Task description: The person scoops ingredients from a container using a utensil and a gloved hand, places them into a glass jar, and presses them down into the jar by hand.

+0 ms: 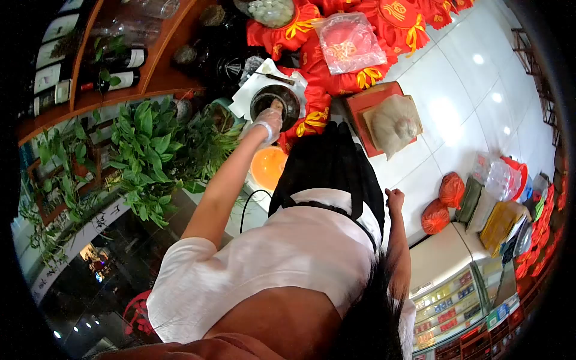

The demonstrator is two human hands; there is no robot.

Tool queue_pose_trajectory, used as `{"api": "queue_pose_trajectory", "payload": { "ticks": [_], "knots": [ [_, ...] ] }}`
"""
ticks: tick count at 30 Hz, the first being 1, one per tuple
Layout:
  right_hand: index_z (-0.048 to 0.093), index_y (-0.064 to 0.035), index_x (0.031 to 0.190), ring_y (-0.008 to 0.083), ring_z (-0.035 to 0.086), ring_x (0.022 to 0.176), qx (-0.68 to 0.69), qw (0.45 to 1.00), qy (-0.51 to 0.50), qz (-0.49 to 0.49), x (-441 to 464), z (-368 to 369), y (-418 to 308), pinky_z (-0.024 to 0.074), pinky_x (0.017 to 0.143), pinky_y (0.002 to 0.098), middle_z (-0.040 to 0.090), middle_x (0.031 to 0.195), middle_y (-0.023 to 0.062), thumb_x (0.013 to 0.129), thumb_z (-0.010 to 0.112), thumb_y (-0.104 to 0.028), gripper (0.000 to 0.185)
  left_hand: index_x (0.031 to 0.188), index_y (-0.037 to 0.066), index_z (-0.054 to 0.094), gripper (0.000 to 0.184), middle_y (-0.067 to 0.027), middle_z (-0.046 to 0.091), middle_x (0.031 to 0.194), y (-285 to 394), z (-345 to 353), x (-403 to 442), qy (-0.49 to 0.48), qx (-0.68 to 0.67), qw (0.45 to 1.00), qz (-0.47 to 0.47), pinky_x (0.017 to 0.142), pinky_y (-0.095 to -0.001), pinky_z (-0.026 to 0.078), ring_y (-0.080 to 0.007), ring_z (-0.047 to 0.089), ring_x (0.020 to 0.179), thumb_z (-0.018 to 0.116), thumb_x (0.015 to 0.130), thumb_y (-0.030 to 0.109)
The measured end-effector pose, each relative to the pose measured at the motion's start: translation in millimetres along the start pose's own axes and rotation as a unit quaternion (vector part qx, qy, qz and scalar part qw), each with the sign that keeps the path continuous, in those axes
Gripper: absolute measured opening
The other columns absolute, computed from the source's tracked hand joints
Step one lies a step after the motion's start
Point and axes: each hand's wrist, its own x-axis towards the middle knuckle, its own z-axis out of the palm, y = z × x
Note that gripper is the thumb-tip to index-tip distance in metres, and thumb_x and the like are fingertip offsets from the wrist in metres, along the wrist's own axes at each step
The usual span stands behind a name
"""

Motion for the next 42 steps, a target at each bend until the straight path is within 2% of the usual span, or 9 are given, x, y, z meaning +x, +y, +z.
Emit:
{"api": "queue_pose_trajectory", "payload": {
  "ticks": [17, 20, 23, 25, 27, 29, 35, 38, 42],
  "knots": [
    [0.042, -0.0069, 0.056, 0.0116, 0.039, 0.033, -0.027, 0.999, -0.026, -0.032, -10, 31, -66, 0.033, 0.032, 0.0245, 0.042, 0.044, 0.0021, 0.068, 0.063, -0.013, 0.025, 0.108, -0.005, 0.048, 0.045, -0.021, 0.05, 0.108, -10, 24, 35, 0.064, -0.362, 0.902, -0.226, 0.083, -0.0309, 0.042, -0.0291, 0.05, 0.101, 0.054, 0.067, 0.014],
    [0.043, -0.0066, 0.056, 0.0116, 0.04, 0.034, -0.043, 0.997, -0.039, -0.041, -14, 42, -75, 0.033, 0.032, 0.0243, 0.043, 0.044, 0.0023, 0.068, 0.063, -0.013, 0.024, 0.108, -0.006, 0.047, 0.042, -0.0205, 0.051, 0.107, -19, -1, -6, -0.066, -0.164, 0.984, -0.033, 0.085, -0.0294, 0.04, -0.0275, 0.049, 0.103, 0.05, 0.07, 0.012],
    [0.045, -0.0047, 0.055, 0.0122, 0.041, 0.035, -0.108, 0.989, -0.059, -0.084, -10, 69, -95, 0.0331, 0.033, 0.0253, 0.044, 0.044, 0.0033, 0.068, 0.063, -0.016, 0.025, 0.104, -0.006, 0.05, 0.034, -0.0186, 0.049, 0.11, -24, 14, -23, 0.188, -0.264, 0.945, -0.043, 0.085, -0.0253, 0.039, -0.0206, 0.051, 0.099, 0.047, 0.075, 0.012],
    [0.044, -0.0043, 0.055, 0.0116, 0.042, 0.036, -0.152, 0.974, -0.072, -0.149, 12, 91, -98, 0.0335, 0.035, 0.026, 0.044, 0.044, 0.004, 0.069, 0.061, -0.017, 0.026, 0.102, -0.006, 0.051, 0.03, -0.0159, 0.052, 0.106, -35, -3, -58, 0.255, -0.672, 0.69, -0.085, 0.085, -0.0245, 0.039, -0.0198, 0.052, 0.097, 0.049, 0.077, 0.01],
    [0.046, -0.0036, 0.056, 0.0111, 0.042, 0.037, -0.133, 0.97, -0.096, -0.181, 0, 117, -147, 0.0337, 0.036, 0.0266, 0.044, 0.044, 0.0047, 0.07, 0.06, -0.018, 0.024, 0.096, -0.003, 0.052, 0.02, -0.0154, 0.054, 0.1, -43, -1, -71, 0.203, -0.956, 0.206, -0.052, 0.086, -0.0299, 0.041, -0.0227, 0.053, 0.094, 0.048, 0.081, 0.009],
    [0.049, -0.0016, 0.061, 0.013, 0.046, 0.043, -0.136, 0.949, -0.092, -0.268, 11, 146, -179, 0.0371, 0.041, 0.0291, 0.046, 0.048, 0.0074, 0.07, 0.06, -0.019, 0.023, 0.091, -0.002, 0.052, 0.016, -0.0148, 0.054, 0.094, -51, 0, -84, 0.177, -0.982, 0.068, -0.023, 0.087, -0.0304, 0.041, -0.0211, 0.055, 0.086, 0.047, 0.081, 0.008],
    [0.05, -0.0005, 0.075, 0.0292, 0.054, 0.063, -0.266, 0.876, -0.126, -0.381, 50, 244, -301, 0.0412, 0.057, 0.0371, 0.054, 0.065, 0.0142, 0.07, 0.061, -0.024, 0.026, 0.079, 0.001, 0.05, 0.012, -0.0088, 0.053, 0.073, -48, 33, -79, 0.155, -0.986, 0.001, -0.065, 0.073, -0.0306, 0.046, -0.0208, 0.054, 0.069, 0.044, 0.082, 0.011],
    [0.054, -0.0043, 0.079, 0.0296, 0.056, 0.074, -0.335, 0.815, -0.177, -0.439, 88, 312, -337, 0.0436, 0.062, 0.0376, 0.058, 0.077, 0.0142, 0.073, 0.057, -0.024, 0.021, 0.072, 0.004, 0.047, 0.015, -0.0074, 0.05, 0.065, -38, 16, -83, 0.199, -0.967, 0.124, -0.099, 0.056, -0.0301, 0.043, -0.0201, 0.051, 0.063, 0.046, 0.081, 0.015],
    [0.055, -0.007, 0.084, 0.0291, 0.056, 0.078, -0.449, 0.726, -0.213, -0.475, 130, 400, -363, 0.0446, 0.065, 0.0387, 0.058, 0.082, 0.0147, 0.073, 0.054, -0.03, 0.026, 0.068, 0.005, 0.045, 0.02, -0.0064, 0.046, 0.062, -39, 0, -77, 0.205, -0.974, -0.016, -0.098, 0.052, -0.0287, 0.038, -0.019, 0.047, 0.058, 0.052, 0.077, 0.021]
  ]
}}
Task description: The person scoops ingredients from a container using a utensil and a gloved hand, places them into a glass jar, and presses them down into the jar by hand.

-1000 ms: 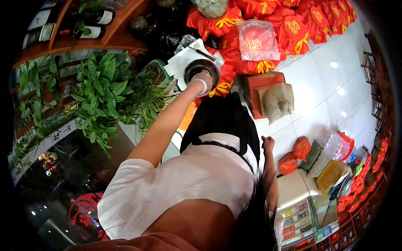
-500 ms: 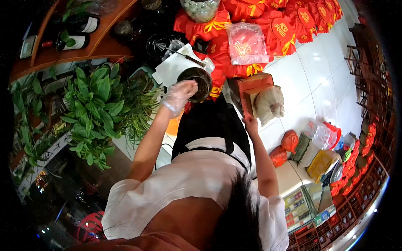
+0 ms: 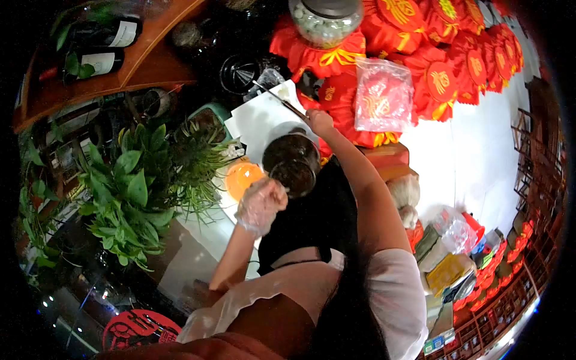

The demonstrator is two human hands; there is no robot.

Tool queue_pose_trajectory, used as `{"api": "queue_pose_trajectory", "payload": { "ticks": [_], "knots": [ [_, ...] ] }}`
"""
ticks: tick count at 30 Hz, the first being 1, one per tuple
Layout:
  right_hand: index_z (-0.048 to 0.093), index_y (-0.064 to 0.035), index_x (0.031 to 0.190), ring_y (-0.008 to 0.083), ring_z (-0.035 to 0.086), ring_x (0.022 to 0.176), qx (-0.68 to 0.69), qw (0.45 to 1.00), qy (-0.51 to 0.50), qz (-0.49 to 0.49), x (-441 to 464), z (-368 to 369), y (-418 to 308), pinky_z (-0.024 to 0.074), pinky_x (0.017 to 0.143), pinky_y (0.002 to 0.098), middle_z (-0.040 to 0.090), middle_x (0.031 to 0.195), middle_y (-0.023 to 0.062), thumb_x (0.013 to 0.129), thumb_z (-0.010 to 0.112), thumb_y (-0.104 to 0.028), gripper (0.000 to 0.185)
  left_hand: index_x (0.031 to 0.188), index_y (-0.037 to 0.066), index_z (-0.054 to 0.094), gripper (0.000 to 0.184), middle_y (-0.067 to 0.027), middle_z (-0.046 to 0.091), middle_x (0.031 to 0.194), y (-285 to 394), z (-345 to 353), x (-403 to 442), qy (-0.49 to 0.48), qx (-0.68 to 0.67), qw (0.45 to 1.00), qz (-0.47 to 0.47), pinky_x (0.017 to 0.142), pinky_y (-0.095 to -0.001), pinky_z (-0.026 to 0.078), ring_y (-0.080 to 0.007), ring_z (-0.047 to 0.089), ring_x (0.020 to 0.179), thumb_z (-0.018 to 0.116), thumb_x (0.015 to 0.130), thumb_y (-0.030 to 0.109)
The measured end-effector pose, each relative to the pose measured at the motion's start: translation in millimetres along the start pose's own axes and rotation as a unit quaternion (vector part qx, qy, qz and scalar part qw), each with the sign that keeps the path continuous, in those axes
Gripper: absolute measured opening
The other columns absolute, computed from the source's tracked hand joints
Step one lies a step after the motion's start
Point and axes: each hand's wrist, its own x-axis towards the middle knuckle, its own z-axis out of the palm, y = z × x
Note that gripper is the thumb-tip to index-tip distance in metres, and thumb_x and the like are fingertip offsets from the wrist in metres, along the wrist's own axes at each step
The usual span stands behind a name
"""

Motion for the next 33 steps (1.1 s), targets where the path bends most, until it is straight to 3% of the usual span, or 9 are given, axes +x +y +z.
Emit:
{"api": "queue_pose_trajectory", "payload": {
  "ticks": [7, 11, 13, 17, 22, 23, 26, 28, 33],
  "knots": [
    [0.053, -0.001, 0.09, 0.0321, 0.056, 0.086, -0.155, 0.982, -0.11, 0.006, 58, 64, 17, 0.0465, 0.072, 0.0395, 0.057, 0.09, 0.0178, 0.074, 0.04, -0.019, 0.027, 0.063, 0.001, 0.046, 0.02, -0.0075, 0.048, 0.059, 4, -19, 9, 0.118, 0.01, 0.993, -0.027, 0.047, -0.0291, 0.038, -0.0194, 0.047, 0.053, 0.057, 0.074, 0.014],
    [0.051, 0.0021, 0.092, 0.0332, 0.055, 0.088, -0.192, 0.972, -0.13, -0.051, 67, 63, 17, 0.0465, 0.072, 0.0397, 0.055, 0.095, 0.0198, 0.074, 0.038, -0.017, 0.029, 0.066, 0.001, 0.048, 0.015, -0.007, 0.048, 0.059, 8, -21, 16, 0.085, -0.036, 0.996, -0.003, 0.046, -0.0233, 0.037, -0.0143, 0.047, 0.052, 0.053, 0.076, 0.01],
    [0.048, 0.0038, 0.095, 0.0334, 0.055, 0.087, -0.171, 0.972, -0.163, -0.01, 72, 59, 10, 0.0471, 0.071, 0.0395, 0.052, 0.097, 0.022, 0.076, 0.036, -0.018, 0.031, 0.066, 0.0, 0.049, 0.015, -0.0074, 0.048, 0.058, 11, -20, 20, 0.074, -0.02, 0.997, -0.016, 0.043, -0.0223, 0.035, -0.0138, 0.046, 0.049, 0.053, 0.077, 0.01],
    [0.041, -0.0015, 0.09, 0.0364, 0.055, 0.074, -0.075, 0.994, 0.041, -0.066, 79, 52, 7, 0.0449, 0.059, 0.0455, 0.053, 0.086, 0.0225, 0.072, 0.047, -0.02, 0.027, 0.067, 0.0, 0.05, 0.019, -0.0066, 0.048, 0.054, 17, -23, 25, 0.038, -0.004, 0.998, -0.057, 0.041, -0.022, 0.031, -0.0124, 0.043, 0.046, 0.057, 0.075, 0.015],
    [0.039, -0.0061, 0.105, 0.0357, 0.054, 0.053, -0.174, 0.971, 0.05, -0.156, 120, 13, -39, 0.0436, 0.048, 0.0451, 0.056, 0.067, 0.0185, 0.078, 0.043, -0.017, 0.029, 0.067, 0.0, 0.051, 0.018, -0.0068, 0.049, 0.055, 25, -24, 29, 0.06, 0.033, 0.995, -0.079, 0.042, -0.0223, 0.031, -0.0117, 0.042, 0.046, 0.056, 0.075, 0.016],
    [0.043, -0.001, 0.103, 0.0319, 0.057, 0.054, -0.194, 0.958, 0.067, -0.201, 130, 8, -48, 0.0453, 0.046, 0.0405, 0.056, 0.065, 0.0195, 0.077, 0.041, -0.015, 0.029, 0.067, 0.0, 0.051, 0.018, -0.0062, 0.049, 0.055, 25, -27, 30, 0.054, 0.044, 0.996, -0.06, 0.042, -0.0216, 0.032, -0.0112, 0.043, 0.046, 0.055, 0.075, 0.016],
    [0.045, -0.0004, 0.102, 0.031, 0.057, 0.056, -0.197, 0.953, 0.06, -0.22, 183, 23, -60, 0.0465, 0.048, 0.0389, 0.056, 0.068, 0.0194, 0.074, 0.043, -0.011, 0.03, 0.069, 0.002, 0.053, 0.016, -0.0045, 0.05, 0.056, 7, -47, 33, 0.01, 0.056, 0.998, 0.003, 0.044, -0.0198, 0.034, -0.0096, 0.044, 0.049, 0.052, 0.077, 0.016],
    [0.047, 0.0003, 0.1, 0.0296, 0.058, 0.058, -0.173, 0.902, 0.114, -0.379, 222, 44, -59, 0.0476, 0.049, 0.0366, 0.056, 0.074, 0.02, 0.072, 0.043, -0.007, 0.029, 0.069, 0.002, 0.053, 0.016, -0.0045, 0.05, 0.057, 16, -46, 31, 0.011, 0.039, 0.999, -0.015, 0.045, -0.0198, 0.034, -0.0095, 0.044, 0.05, 0.052, 0.077, 0.016],
    [0.053, 0.0015, 0.092, 0.027, 0.059, 0.063, -0.293, 0.879, 0.041, -0.375, 282, 59, -104, 0.0493, 0.053, 0.0338, 0.055, 0.082, 0.0215, 0.07, 0.046, -0.008, 0.025, 0.07, 0.001, 0.052, 0.014, -0.0041, 0.051, 0.06, 34, -51, 35, -0.022, -0.063, 0.994, -0.09, 0.046, -0.0198, 0.034, -0.0092, 0.045, 0.052, 0.053, 0.077, 0.014]
  ]
}}
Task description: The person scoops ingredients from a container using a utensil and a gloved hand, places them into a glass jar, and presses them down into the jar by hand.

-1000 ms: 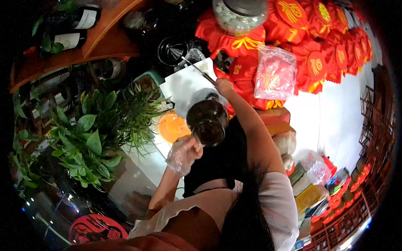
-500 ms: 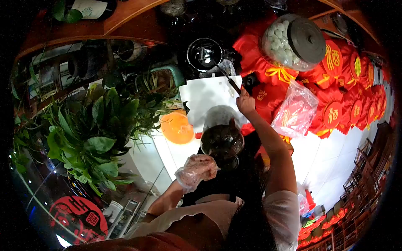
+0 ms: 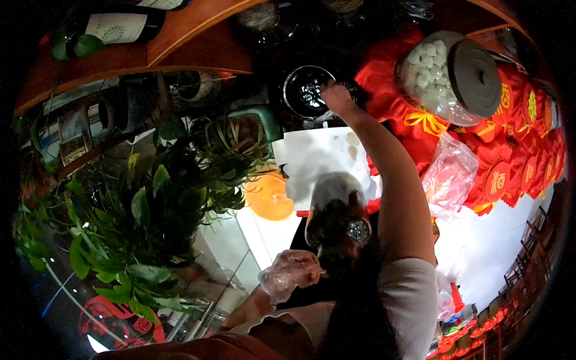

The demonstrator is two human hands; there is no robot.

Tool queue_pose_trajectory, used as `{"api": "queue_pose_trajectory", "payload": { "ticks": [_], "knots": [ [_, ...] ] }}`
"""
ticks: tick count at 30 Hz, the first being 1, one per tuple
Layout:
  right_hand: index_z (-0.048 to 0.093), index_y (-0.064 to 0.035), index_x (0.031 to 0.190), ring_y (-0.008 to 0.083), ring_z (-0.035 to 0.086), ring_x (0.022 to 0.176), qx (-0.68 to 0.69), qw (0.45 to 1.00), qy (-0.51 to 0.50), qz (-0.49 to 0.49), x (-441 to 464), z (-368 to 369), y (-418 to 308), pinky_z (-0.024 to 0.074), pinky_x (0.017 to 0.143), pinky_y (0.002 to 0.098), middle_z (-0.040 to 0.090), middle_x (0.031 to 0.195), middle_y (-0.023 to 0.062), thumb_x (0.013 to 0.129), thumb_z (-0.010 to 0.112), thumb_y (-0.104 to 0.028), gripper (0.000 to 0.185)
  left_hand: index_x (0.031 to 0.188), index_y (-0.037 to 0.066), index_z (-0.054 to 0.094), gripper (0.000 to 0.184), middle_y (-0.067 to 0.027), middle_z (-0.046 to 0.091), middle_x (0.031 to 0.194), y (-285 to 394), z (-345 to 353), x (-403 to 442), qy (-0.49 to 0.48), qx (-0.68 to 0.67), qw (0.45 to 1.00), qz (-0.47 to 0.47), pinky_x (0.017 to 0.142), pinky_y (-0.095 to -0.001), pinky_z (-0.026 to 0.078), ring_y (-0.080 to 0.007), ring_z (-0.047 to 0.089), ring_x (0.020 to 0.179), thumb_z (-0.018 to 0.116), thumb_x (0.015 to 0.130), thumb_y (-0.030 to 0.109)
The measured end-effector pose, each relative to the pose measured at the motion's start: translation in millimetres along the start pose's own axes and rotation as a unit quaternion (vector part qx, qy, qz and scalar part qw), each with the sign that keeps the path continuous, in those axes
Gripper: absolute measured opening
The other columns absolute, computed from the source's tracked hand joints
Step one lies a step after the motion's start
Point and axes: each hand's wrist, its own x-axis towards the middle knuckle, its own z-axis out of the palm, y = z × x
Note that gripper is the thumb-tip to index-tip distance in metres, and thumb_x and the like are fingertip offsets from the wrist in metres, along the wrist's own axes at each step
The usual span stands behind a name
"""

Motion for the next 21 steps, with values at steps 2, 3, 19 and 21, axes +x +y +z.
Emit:
{"api": "queue_pose_trajectory", "payload": {
  "ticks": [2, 3, 19, 21],
  "knots": [
    [0.059, -0.0013, 0.085, 0.0254, 0.059, 0.068, -0.039, 0.999, 0.018, 0.007, 21, 9, -3, 0.05, 0.057, 0.0347, 0.057, 0.083, 0.0172, 0.07, 0.047, -0.009, 0.021, 0.071, 0.002, 0.052, 0.014, -0.0038, 0.05, 0.06, -6, -4, 6, 0.034, 0.043, 0.996, 0.066, 0.046, -0.0198, 0.033, -0.0093, 0.045, 0.052, 0.054, 0.077, 0.014],
    [0.061, -0.0031, 0.083, 0.0252, 0.059, 0.072, -0.059, 0.998, -0.017, 0.001, 30, 17, -3, 0.0501, 0.059, 0.035, 0.058, 0.083, 0.0141, 0.07, 0.048, -0.01, 0.019, 0.071, 0.002, 0.052, 0.015, -0.0038, 0.05, 0.06, 7, 5, 3, 0.034, 0.031, 0.998, 0.037, 0.045, -0.0198, 0.033, -0.0094, 0.045, 0.052, 0.054, 0.077, 0.015],
    [0.063, -0.011, 0.09, 0.0241, 0.055, 0.093, 0.09, 0.958, -0.218, 0.163, 62, 64, -29, 0.048, 0.069, 0.0372, 0.059, 0.097, 0.0061, 0.074, 0.056, -0.012, 0.018, 0.067, 0.002, 0.05, 0.021, -0.0041, 0.049, 0.058, 11, -3, 16, 0.091, 0.01, 0.996, 0.004, 0.043, -0.0198, 0.032, -0.0094, 0.043, 0.05, 0.057, 0.076, 0.02],
    [0.059, -0.0104, 0.097, 0.0259, 0.055, 0.094, 0.124, 0.945, -0.255, 0.163, 65, 70, -23, 0.0476, 0.07, 0.0404, 0.057, 0.101, 0.0078, 0.073, 0.055, -0.01, 0.024, 0.067, 0.002, 0.05, 0.022, -0.0042, 0.049, 0.058, 6, -5, 17, 0.09, 0.039, 0.995, 0.013, 0.042, -0.0199, 0.031, -0.0095, 0.043, 0.05, 0.057, 0.075, 0.021]
  ]
}}
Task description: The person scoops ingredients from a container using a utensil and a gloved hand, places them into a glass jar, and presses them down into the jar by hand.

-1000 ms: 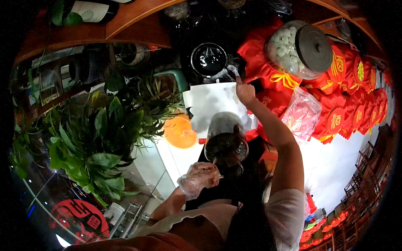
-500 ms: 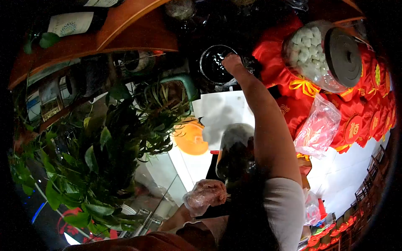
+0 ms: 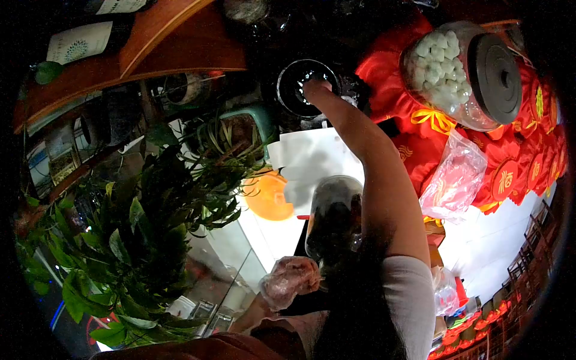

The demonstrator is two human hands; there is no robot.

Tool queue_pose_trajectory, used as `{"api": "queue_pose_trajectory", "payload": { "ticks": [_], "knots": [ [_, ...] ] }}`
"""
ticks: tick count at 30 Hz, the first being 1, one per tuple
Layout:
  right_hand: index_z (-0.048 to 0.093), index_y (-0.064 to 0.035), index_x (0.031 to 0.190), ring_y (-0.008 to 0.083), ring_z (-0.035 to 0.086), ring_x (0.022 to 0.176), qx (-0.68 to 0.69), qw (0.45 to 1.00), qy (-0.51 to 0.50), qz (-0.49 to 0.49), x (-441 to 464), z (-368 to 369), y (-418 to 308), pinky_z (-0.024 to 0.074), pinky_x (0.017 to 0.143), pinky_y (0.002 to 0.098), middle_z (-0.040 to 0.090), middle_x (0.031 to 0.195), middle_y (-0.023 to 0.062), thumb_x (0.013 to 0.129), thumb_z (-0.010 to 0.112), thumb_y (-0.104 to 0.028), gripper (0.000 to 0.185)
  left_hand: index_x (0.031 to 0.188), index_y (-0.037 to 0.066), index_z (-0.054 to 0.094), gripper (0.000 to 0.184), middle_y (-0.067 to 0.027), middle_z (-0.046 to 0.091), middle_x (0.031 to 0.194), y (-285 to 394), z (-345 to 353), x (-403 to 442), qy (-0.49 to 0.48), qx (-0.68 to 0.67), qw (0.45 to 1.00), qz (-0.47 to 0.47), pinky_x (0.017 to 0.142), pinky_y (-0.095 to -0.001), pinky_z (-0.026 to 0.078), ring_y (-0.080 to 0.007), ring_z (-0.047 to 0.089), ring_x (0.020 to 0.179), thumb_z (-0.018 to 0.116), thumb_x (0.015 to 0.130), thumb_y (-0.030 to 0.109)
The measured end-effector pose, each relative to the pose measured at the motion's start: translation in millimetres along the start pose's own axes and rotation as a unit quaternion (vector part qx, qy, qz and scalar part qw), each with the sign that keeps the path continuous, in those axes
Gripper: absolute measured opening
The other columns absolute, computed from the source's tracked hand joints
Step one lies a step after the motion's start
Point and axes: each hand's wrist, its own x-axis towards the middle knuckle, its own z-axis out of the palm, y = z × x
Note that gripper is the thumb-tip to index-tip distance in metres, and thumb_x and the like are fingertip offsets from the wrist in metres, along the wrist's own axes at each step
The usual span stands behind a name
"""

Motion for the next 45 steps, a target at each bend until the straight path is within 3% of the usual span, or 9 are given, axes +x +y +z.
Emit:
{"api": "queue_pose_trajectory", "payload": {
  "ticks": [5, 8, 11, 20, 33, 37, 39, 41, 45],
  "knots": [
    [0.041, -0.0086, 0.118, 0.0323, 0.054, 0.093, 0.173, 0.981, 0.033, -0.082, 61, 93, 28, 0.0472, 0.07, 0.0463, 0.052, 0.107, 0.0172, 0.073, 0.051, -0.01, 0.046, 0.066, 0.004, 0.05, 0.022, -0.0046, 0.049, 0.059, -5, -5, 6, -0.017, -0.032, 0.999, 0.022, 0.043, -0.0196, 0.031, -0.0104, 0.043, 0.05, 0.058, 0.074, 0.023],
    [0.043, -0.0029, 0.114, 0.036, 0.053, 0.092, 0.065, 0.997, 0.025, 0.027, 60, 95, 22, 0.0464, 0.068, 0.0479, 0.052, 0.101, 0.0239, 0.071, 0.052, -0.012, 0.045, 0.065, 0.004, 0.049, 0.022, -0.0045, 0.048, 0.059, -1, -2, 6, -0.014, -0.034, 0.999, 0.017, 0.043, -0.0197, 0.031, -0.0112, 0.043, 0.05, 0.058, 0.074, 0.023],
    [0.051, 0.0026, 0.099, 0.0377, 0.053, 0.09, 0.438, 0.854, 0.163, 0.229, -6, 25, 13, 0.0443, 0.072, 0.0462, 0.054, 0.095, 0.0244, 0.07, 0.053, -0.016, 0.034, 0.063, 0.004, 0.048, 0.023, -0.0041, 0.048, 0.059, -8, -13, 12, -0.051, -0.086, 0.995, 0.007, 0.044, -0.0204, 0.031, -0.0119, 0.045, 0.052, 0.059, 0.074, 0.021],
    [0.06, -0.0084, 0.094, 0.0284, 0.057, 0.09, 0.019, 0.992, 0.091, 0.091, -30, -9, 17, 0.0487, 0.07, 0.0348, 0.058, 0.096, 0.0131, 0.08, 0.042, -0.01, 0.022, 0.065, 0.003, 0.049, 0.021, -0.0055, 0.05, 0.063, 1, -8, 8, -0.016, -0.096, 0.995, 0.004, 0.043, -0.0214, 0.032, -0.0126, 0.047, 0.054, 0.059, 0.074, 0.019],
    [0.055, -0.0043, 0.089, 0.0339, 0.054, 0.086, 0.132, 0.987, 0.088, -0.003, -36, -19, 0, 0.0469, 0.07, 0.0414, 0.056, 0.086, 0.0184, 0.073, 0.049, -0.012, 0.019, 0.072, -0.001, 0.052, 0.015, -0.0092, 0.052, 0.068, -25, -31, 29, -0.206, -0.275, 0.935, 0.088, 0.039, -0.0233, 0.033, -0.0128, 0.044, 0.049, 0.058, 0.078, 0.012],
    [0.056, -0.0068, 0.061, 0.0258, 0.053, 0.055, -0.124, 0.915, 0.255, -0.288, -54, -1, 51, 0.0436, 0.051, 0.0369, 0.052, 0.055, 0.0103, 0.056, 0.053, -0.009, 0.006, 0.07, -0.001, 0.051, 0.019, -0.0098, 0.05, 0.064, -4, -17, 9, -0.088, -0.195, 0.976, 0.032, 0.04, -0.0234, 0.032, -0.0143, 0.045, 0.05, 0.058, 0.076, 0.015],
    [0.052, -0.0073, 0.057, 0.0209, 0.049, 0.046, 0.178, 0.952, 0.151, -0.196, -80, 3, 74, 0.0382, 0.042, 0.0312, 0.05, 0.052, 0.006, 0.06, 0.052, -0.008, 0.002, 0.065, 0.002, 0.049, 0.022, -0.0087, 0.048, 0.061, 1, -14, 3, -0.024, -0.111, 0.994, -0.009, 0.041, -0.0234, 0.032, -0.0157, 0.045, 0.051, 0.059, 0.074, 0.018],
    [0.049, -0.007, 0.057, 0.0131, 0.042, 0.038, 0.548, 0.835, 0.02, -0.041, -122, -8, 78, 0.0299, 0.035, 0.0249, 0.048, 0.05, 0.0029, 0.069, 0.051, -0.009, 0.012, 0.063, 0.004, 0.048, 0.024, -0.0061, 0.047, 0.06, 5, -10, 0, 0.0, -0.042, 0.999, -0.012, 0.042, -0.0227, 0.03, -0.0142, 0.045, 0.051, 0.062, 0.072, 0.02],
    [0.053, -0.0044, 0.067, 0.004, 0.031, 0.035, 0.724, 0.685, 0.006, 0.081, -207, -48, 59, 0.0207, 0.032, 0.0188, 0.045, 0.052, -0.0004, 0.081, 0.047, -0.015, 0.018, 0.063, 0.004, 0.047, 0.023, -0.0049, 0.047, 0.06, 7, -6, -4, -0.041, -0.056, 0.997, 0.02, 0.043, -0.0223, 0.031, -0.0137, 0.045, 0.052, 0.061, 0.073, 0.019]
  ]
}}
